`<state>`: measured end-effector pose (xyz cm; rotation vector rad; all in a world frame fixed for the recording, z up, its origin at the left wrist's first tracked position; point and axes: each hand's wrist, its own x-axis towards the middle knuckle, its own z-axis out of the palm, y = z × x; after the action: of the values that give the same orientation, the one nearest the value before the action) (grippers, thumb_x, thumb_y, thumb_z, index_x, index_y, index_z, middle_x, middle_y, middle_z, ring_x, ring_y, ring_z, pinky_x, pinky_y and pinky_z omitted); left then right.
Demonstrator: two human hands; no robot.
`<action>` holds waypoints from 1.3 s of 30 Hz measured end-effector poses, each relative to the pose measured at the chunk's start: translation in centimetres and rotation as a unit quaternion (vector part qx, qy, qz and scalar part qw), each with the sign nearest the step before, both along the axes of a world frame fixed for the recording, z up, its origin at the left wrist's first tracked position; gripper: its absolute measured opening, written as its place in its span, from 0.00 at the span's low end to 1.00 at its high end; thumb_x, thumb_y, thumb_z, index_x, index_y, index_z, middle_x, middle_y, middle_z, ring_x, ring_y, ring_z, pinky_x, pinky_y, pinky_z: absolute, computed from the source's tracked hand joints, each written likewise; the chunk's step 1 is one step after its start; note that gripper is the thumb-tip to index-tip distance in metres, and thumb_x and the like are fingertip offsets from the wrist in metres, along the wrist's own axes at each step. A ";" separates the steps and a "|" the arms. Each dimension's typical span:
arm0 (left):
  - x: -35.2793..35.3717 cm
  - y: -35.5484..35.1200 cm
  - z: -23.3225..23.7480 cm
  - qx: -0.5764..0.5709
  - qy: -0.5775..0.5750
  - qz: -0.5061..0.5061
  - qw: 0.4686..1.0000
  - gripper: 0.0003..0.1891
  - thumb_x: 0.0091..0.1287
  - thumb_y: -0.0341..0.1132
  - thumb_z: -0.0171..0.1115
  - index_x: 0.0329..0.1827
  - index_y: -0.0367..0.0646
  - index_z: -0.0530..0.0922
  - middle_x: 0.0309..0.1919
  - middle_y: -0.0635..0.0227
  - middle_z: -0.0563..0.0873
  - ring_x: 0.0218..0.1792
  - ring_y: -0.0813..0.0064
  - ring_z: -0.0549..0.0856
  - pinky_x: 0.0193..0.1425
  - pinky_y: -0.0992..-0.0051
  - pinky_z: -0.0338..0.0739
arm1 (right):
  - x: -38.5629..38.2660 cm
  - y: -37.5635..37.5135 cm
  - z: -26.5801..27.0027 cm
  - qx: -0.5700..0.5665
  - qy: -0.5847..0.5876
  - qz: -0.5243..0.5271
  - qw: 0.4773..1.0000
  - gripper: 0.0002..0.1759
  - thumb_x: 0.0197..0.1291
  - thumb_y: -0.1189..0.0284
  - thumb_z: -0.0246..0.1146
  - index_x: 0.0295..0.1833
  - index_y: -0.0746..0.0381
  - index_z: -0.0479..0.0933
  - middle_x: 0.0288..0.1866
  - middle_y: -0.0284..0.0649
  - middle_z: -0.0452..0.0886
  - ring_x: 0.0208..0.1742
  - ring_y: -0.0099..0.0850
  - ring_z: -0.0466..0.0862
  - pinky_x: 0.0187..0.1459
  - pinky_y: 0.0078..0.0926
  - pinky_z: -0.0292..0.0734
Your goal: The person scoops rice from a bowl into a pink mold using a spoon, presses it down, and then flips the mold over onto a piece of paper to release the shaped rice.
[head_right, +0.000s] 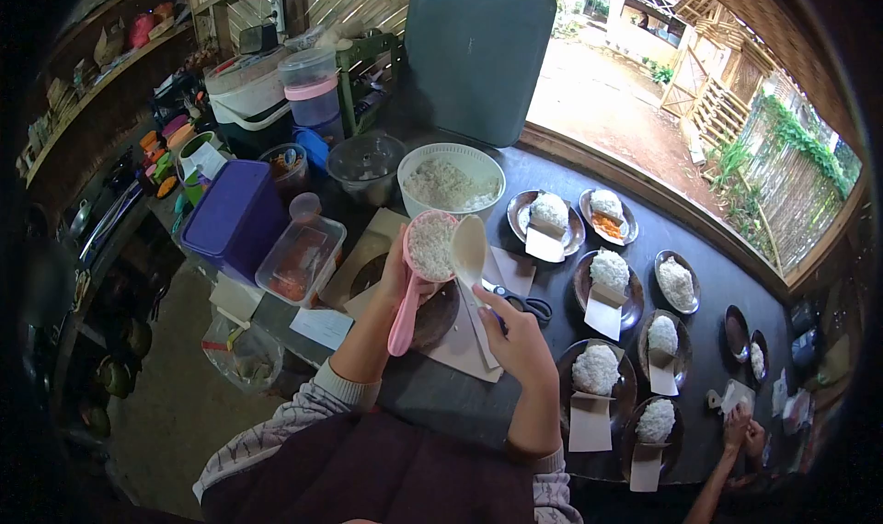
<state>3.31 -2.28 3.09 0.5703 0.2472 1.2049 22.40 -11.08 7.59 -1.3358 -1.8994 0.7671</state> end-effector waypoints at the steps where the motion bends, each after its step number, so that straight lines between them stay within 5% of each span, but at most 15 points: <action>1: -0.2 -0.1 0.1 -0.001 0.001 0.001 1.000 0.32 0.68 0.61 0.39 0.62 0.43 0.67 0.41 0.61 0.82 0.13 0.85 0.72 0.06 0.90 0.60 | -0.2 0.1 0.0 -0.009 -0.022 0.008 1.000 0.18 0.63 0.70 0.57 0.58 0.55 0.74 0.26 0.51 0.78 0.21 0.29 0.70 0.31 0.26 0.71; 8: 0.0 0.1 0.2 0.007 0.029 0.006 1.000 0.30 0.70 0.59 0.39 0.59 0.42 0.69 0.29 0.66 0.82 0.09 0.90 0.67 0.07 0.92 0.60 | 0.9 2.0 1.6 -0.062 -0.093 0.039 0.993 0.18 0.65 0.67 0.55 0.60 0.52 0.73 0.21 0.45 0.74 0.20 0.28 0.66 0.29 0.28 0.68; 10: 0.0 0.3 -0.1 0.004 0.012 0.006 1.000 0.30 0.70 0.59 0.39 0.59 0.42 0.70 0.28 0.67 0.82 0.09 0.90 0.68 0.07 0.92 0.60 | 1.9 2.3 3.2 -0.156 -0.120 0.048 0.979 0.18 0.65 0.66 0.55 0.60 0.52 0.73 0.21 0.44 0.73 0.21 0.27 0.68 0.29 0.28 0.68; 12: -0.4 1.5 -1.9 0.049 0.013 -0.030 0.998 0.31 0.69 0.60 0.40 0.61 0.43 0.68 0.41 0.60 0.82 0.11 0.86 0.69 0.07 0.92 0.57 | 1.9 2.2 4.3 -0.117 -0.121 0.057 0.984 0.18 0.64 0.66 0.55 0.60 0.51 0.73 0.21 0.44 0.73 0.21 0.27 0.68 0.29 0.28 0.69; 17: -0.5 0.9 -1.0 0.048 -0.003 -0.022 0.999 0.31 0.69 0.60 0.40 0.59 0.42 0.69 0.36 0.62 0.81 0.10 0.87 0.68 0.07 0.91 0.58 | -1.5 2.4 4.6 -0.015 -0.226 0.085 0.970 0.19 0.65 0.66 0.54 0.61 0.50 0.72 0.23 0.49 0.77 0.22 0.35 0.74 0.32 0.32 0.72; 22: -0.6 0.0 0.7 -0.031 -0.044 0.005 0.999 0.31 0.68 0.60 0.41 0.58 0.40 0.70 0.30 0.62 0.81 0.09 0.88 0.66 0.06 0.91 0.59 | -1.6 3.3 7.3 -0.130 -0.251 0.091 0.955 0.18 0.66 0.66 0.51 0.61 0.50 0.71 0.30 0.52 0.79 0.29 0.39 0.79 0.39 0.34 0.73; 25: -0.8 0.4 0.0 0.026 -0.031 -0.003 0.999 0.32 0.68 0.61 0.41 0.59 0.41 0.69 0.35 0.61 0.81 0.10 0.88 0.67 0.06 0.91 0.58 | -0.3 4.5 8.0 -0.104 -0.224 0.152 0.957 0.18 0.67 0.66 0.51 0.61 0.51 0.71 0.32 0.53 0.80 0.32 0.37 0.79 0.40 0.33 0.73; 27: -0.8 0.3 0.0 -0.024 -0.054 0.013 0.998 0.33 0.68 0.61 0.42 0.60 0.41 0.68 0.41 0.61 0.81 0.11 0.88 0.68 0.06 0.92 0.58 | -0.3 4.6 7.9 -0.095 -0.174 0.143 0.970 0.19 0.67 0.65 0.51 0.62 0.55 0.69 0.27 0.40 0.79 0.22 0.27 0.74 0.30 0.28 0.71; 28: -0.8 0.2 0.1 -0.024 -0.054 0.015 0.998 0.33 0.68 0.61 0.42 0.60 0.41 0.68 0.41 0.61 0.81 0.11 0.88 0.68 0.06 0.92 0.58 | -0.5 5.3 6.3 -0.008 -0.218 0.166 0.962 0.20 0.67 0.65 0.52 0.63 0.54 0.68 0.29 0.44 0.81 0.23 0.31 0.77 0.33 0.31 0.73; 33: -1.3 0.2 0.4 0.024 -0.076 -0.017 0.997 0.33 0.69 0.60 0.41 0.62 0.40 0.66 0.47 0.57 0.79 0.14 0.87 0.72 0.07 0.93 0.60 | -2.5 4.1 7.2 -0.044 -0.290 0.124 0.948 0.20 0.67 0.64 0.50 0.63 0.51 0.69 0.32 0.53 0.80 0.33 0.40 0.80 0.40 0.33 0.73; 37: -1.1 0.1 1.0 0.004 -0.088 0.022 0.996 0.32 0.69 0.60 0.40 0.63 0.42 0.66 0.48 0.55 0.79 0.14 0.86 0.72 0.07 0.93 0.60 | -0.2 6.3 8.8 -0.128 -0.258 0.196 0.937 0.21 0.68 0.63 0.50 0.66 0.49 0.65 0.21 0.38 0.73 0.21 0.24 0.71 0.26 0.24 0.69; 39: -1.6 0.2 0.4 0.030 -0.125 0.006 0.992 0.32 0.68 0.61 0.40 0.64 0.45 0.66 0.48 0.54 0.79 0.13 0.85 0.72 0.07 0.93 0.61 | 0.6 7.0 9.9 -0.281 -0.078 0.208 0.934 0.20 0.70 0.63 0.49 0.66 0.50 0.66 0.20 0.31 0.68 0.17 0.16 0.61 0.18 0.16 0.59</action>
<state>1.73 -2.04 3.53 0.4641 0.0019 1.2849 22.98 -4.11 17.47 -1.3561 -2.2215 1.5513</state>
